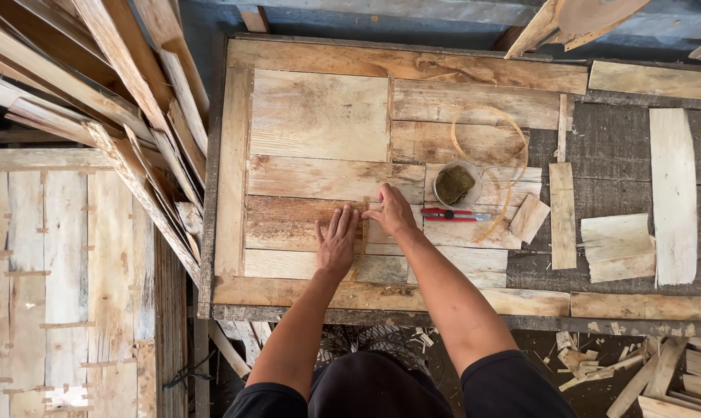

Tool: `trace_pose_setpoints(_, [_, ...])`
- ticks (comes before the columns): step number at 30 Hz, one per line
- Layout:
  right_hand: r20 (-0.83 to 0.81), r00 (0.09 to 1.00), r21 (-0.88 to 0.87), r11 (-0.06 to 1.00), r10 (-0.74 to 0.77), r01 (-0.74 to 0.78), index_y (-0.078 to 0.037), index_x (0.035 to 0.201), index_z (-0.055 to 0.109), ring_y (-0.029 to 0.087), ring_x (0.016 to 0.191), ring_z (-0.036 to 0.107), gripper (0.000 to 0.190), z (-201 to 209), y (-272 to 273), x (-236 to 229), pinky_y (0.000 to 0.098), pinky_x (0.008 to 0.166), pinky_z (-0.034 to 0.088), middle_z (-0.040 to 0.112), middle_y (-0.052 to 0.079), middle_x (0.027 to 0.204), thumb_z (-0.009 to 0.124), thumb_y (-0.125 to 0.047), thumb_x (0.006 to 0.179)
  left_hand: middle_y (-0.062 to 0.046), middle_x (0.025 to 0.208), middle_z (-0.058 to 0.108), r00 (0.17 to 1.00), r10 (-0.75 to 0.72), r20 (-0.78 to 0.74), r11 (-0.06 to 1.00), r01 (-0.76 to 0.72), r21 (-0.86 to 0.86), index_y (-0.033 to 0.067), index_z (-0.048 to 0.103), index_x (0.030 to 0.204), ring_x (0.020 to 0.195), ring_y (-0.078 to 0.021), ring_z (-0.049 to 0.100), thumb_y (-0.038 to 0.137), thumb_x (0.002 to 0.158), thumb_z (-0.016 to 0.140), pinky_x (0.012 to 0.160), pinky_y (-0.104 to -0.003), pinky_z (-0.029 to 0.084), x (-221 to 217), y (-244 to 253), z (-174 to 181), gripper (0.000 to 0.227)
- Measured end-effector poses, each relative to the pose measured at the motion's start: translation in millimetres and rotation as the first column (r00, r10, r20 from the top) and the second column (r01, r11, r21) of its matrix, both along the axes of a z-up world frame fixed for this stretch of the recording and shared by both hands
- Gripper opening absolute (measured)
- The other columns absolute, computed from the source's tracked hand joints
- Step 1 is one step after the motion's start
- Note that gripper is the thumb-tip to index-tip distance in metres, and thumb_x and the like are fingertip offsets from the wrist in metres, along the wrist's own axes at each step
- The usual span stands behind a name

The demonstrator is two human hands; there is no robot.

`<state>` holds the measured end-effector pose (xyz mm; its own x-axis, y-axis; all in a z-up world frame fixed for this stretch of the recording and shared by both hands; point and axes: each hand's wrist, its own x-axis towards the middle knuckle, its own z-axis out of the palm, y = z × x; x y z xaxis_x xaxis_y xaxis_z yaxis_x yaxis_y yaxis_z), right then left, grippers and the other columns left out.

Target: Measure, cut, and fit wood veneer strips into a multi-panel decorative layout.

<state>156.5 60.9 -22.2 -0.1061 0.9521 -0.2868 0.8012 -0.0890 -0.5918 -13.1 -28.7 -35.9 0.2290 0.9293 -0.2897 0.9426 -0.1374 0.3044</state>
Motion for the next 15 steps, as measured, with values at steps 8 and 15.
trace_pose_setpoints(8, [-0.016, 1.000, 0.041, 0.999, 0.002, -0.002, -0.008, 0.096, 0.047, 0.023, 0.082, 0.059, 0.068, 0, 0, 0, 0.0408, 0.074, 0.053, 0.058, 0.006, 0.093, 0.098, -0.037, 0.063, 0.000, 0.172, 0.017, 0.999, -0.001, -0.032, 0.995, 0.004, 0.096, 0.0216, 0.019, 0.165, 0.158, -0.0183, 0.017, 0.008, 0.093, 0.046, 0.124, -0.064, 0.004, 0, -8, -19, 0.078])
trace_pose_setpoints(15, [-0.011, 1.000, 0.002, 1.000, 0.003, -0.003, -0.009, 0.096, 0.047, 0.022, 0.082, 0.058, 0.066, -1, 2, 0, 0.0402, 0.074, 0.052, 0.057, 0.006, 0.092, 0.097, -0.038, 0.064, 0.001, 0.172, 0.017, 0.997, 0.025, 0.075, 0.991, -0.034, 0.131, 0.0231, 0.022, 0.164, 0.158, -0.0183, 0.017, 0.022, 0.102, 0.044, 0.125, -0.062, 0.005, -4, -7, -14, 0.066])
